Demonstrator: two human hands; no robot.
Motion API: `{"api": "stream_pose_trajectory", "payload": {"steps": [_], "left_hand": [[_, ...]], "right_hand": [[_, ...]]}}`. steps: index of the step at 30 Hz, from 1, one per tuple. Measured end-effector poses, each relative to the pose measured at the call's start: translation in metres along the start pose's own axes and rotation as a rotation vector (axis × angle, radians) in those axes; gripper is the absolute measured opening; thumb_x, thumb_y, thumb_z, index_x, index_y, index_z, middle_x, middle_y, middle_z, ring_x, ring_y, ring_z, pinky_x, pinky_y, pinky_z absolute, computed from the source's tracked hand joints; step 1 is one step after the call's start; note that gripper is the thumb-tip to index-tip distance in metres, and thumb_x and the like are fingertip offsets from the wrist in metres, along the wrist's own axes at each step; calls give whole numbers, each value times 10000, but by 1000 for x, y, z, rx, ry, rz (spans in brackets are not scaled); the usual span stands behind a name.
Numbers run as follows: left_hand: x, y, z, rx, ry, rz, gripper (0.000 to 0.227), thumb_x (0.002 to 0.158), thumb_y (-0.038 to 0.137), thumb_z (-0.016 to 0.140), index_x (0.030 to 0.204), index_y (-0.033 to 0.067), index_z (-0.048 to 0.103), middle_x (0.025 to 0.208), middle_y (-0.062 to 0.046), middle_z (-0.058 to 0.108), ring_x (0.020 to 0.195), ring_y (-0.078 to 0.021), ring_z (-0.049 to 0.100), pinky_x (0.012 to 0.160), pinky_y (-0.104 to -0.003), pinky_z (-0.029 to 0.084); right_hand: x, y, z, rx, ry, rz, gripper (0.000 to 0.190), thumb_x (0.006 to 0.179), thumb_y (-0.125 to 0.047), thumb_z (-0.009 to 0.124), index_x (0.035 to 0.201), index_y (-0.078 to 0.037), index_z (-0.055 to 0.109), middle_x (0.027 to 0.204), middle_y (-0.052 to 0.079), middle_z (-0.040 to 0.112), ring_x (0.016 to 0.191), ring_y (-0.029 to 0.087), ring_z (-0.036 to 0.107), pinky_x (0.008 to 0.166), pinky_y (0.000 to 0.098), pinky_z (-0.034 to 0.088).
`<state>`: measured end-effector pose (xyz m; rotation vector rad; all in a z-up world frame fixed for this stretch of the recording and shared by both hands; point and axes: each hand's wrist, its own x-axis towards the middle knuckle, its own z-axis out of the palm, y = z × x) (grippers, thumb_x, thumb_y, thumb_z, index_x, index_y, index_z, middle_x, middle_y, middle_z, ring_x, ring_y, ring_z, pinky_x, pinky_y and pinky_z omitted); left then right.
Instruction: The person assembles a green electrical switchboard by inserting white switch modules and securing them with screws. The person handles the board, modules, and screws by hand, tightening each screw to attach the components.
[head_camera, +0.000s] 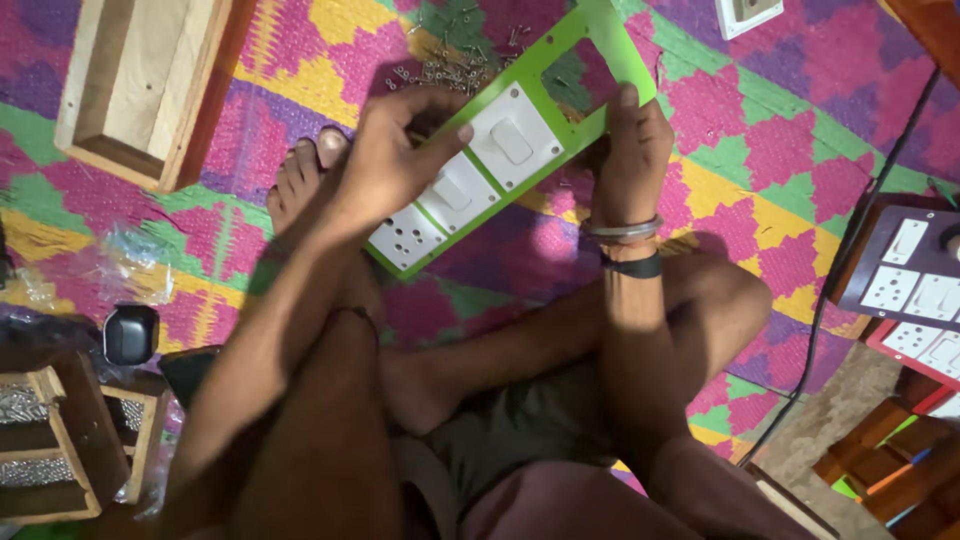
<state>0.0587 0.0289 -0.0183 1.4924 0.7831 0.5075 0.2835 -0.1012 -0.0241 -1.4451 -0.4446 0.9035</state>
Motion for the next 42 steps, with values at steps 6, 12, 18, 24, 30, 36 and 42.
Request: {"api": "stream_pose_trajectory", "payload": {"steps": [6, 12, 18, 24, 30, 36, 42], "left_hand": [[4, -6, -8, -88, -86, -54, 186, 955, 46, 717, 1135, 4, 731, 964, -31, 757, 839, -68, 685, 737, -240, 550], [8, -4, -7, 60, -65, -34, 198, 862, 48, 779, 1043, -4, 716, 852, -26, 720, 720, -66, 632, 639, -238, 503], [8, 4, -1, 104, -51, 39, 210, 830, 27, 759, 1024, -10, 688, 848, -37, 706, 753, -100, 653, 670, -266, 510], [2, 19, 3, 326, -16, -8, 356, 892, 96, 748, 1213, -13, 639, 1007, -135, 674, 869, -207, 638, 755, -337, 500], [-14, 28, 21, 930, -131, 515, 900, 841, 563, 839, 1575, 249, 423, 1628, -223, 229, 1434, -475, 367, 1092, -614, 446], [-9, 33, 29, 988, -346, 359, 952, 807, 524, 818, 1632, 392, 363, 1692, -228, 85, 1422, -562, 342, 1007, -717, 432], [-12, 37, 31, 977, -382, 302, 1043, 689, 412, 841, 1605, 395, 344, 1649, -238, 91, 1356, -578, 390, 958, -690, 463]], "right_hand": [[-1, -1, 1, -63, -12, -75, 294, 1163, -279, 518, 988, -59, 603, 763, -23, 577, 609, 50, 525, 534, 240, 402], [-3, -4, 2, -128, -18, -118, 322, 1161, -302, 513, 985, -45, 596, 739, 5, 614, 568, 76, 570, 504, 246, 445], [-7, -8, 4, -180, 16, -141, 343, 1148, -327, 528, 975, -37, 587, 718, 28, 619, 532, 97, 583, 469, 254, 462], [-8, -9, 8, -99, 29, -100, 332, 1119, -322, 540, 973, -30, 600, 721, 35, 645, 535, 105, 607, 469, 261, 472], [-3, -2, 5, -55, -4, -86, 343, 1137, -323, 542, 1000, -22, 634, 754, 24, 648, 585, 83, 592, 511, 248, 451], [1, 2, 1, 6, 32, 24, 328, 1117, -304, 561, 936, -37, 622, 684, 20, 619, 504, 85, 558, 441, 242, 413], [6, 0, 4, 87, 54, 119, 335, 1098, -311, 576, 886, -52, 601, 687, 40, 639, 493, 113, 588, 426, 243, 416]]}}
